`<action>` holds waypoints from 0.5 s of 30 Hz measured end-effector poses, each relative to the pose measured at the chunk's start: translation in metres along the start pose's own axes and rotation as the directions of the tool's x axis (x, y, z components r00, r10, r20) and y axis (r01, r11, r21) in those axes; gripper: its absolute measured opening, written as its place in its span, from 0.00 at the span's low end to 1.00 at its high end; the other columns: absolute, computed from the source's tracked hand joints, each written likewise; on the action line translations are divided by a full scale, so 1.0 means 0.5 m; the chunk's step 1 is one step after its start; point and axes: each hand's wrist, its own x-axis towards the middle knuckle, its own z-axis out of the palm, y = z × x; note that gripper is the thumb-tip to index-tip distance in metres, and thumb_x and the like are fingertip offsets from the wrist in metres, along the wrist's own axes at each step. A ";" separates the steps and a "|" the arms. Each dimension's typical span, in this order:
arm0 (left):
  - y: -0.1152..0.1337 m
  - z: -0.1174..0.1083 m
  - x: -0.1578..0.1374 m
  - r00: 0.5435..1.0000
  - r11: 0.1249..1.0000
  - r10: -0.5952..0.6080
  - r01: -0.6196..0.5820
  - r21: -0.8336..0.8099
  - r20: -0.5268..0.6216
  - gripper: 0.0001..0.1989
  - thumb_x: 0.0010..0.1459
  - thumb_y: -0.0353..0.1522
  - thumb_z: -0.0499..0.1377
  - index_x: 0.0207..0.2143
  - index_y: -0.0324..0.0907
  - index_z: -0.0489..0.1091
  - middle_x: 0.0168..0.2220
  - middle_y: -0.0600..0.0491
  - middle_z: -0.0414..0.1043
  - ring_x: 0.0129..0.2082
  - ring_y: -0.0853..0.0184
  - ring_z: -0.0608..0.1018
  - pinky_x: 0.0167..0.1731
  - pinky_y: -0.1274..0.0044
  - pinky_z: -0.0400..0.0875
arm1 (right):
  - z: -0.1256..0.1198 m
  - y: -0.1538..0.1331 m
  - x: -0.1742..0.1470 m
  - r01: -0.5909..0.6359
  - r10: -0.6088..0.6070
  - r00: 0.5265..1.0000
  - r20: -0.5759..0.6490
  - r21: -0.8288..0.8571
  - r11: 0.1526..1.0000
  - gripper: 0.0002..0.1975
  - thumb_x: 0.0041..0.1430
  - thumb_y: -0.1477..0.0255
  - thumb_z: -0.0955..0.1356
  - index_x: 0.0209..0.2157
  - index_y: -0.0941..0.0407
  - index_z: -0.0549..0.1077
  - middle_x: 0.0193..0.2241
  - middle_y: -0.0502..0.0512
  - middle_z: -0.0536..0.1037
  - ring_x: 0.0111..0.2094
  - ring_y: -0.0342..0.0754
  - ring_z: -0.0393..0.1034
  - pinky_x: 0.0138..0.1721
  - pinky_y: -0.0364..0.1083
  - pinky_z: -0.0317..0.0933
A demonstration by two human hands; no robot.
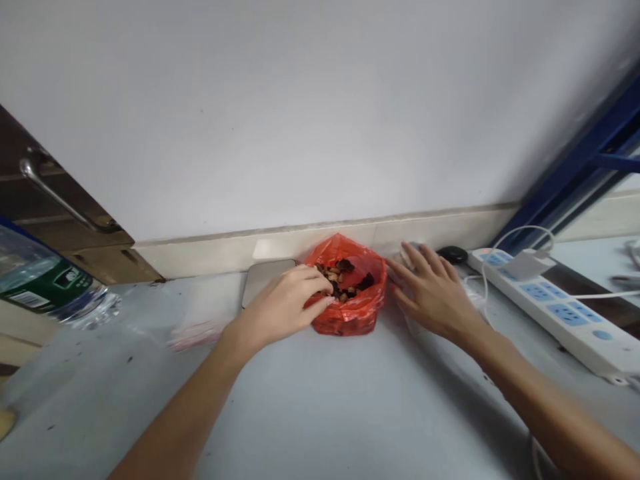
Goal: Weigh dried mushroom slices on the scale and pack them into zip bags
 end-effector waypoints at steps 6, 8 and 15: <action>-0.008 -0.020 -0.005 0.998 0.999 -0.029 0.031 -0.037 0.049 0.10 0.70 0.32 0.56 0.45 0.43 0.79 0.45 0.50 0.80 0.46 0.61 0.79 0.48 0.71 0.73 | -0.046 -0.013 0.018 0.126 -0.071 0.973 -0.221 0.245 0.961 0.24 0.68 0.63 0.58 0.57 0.51 0.77 0.61 0.64 0.76 0.65 0.67 0.65 0.62 0.66 0.61; -0.012 -0.033 -0.010 0.998 0.998 -0.050 0.051 -0.030 0.041 0.10 0.70 0.32 0.56 0.43 0.42 0.78 0.42 0.50 0.80 0.44 0.62 0.79 0.47 0.71 0.72 | -0.083 -0.045 0.035 0.166 -0.093 0.970 -0.225 0.330 0.929 0.22 0.68 0.65 0.58 0.52 0.54 0.79 0.54 0.64 0.81 0.55 0.64 0.74 0.56 0.60 0.67; -0.024 -0.088 -0.050 0.991 0.991 -0.130 0.129 -0.019 -0.029 0.12 0.69 0.34 0.54 0.39 0.44 0.77 0.39 0.52 0.81 0.39 0.63 0.79 0.39 0.73 0.71 | -0.127 -0.166 0.112 0.217 -0.313 0.895 0.317 0.303 0.928 0.09 0.58 0.70 0.67 0.25 0.52 0.76 0.23 0.54 0.80 0.23 0.50 0.72 0.24 0.47 0.60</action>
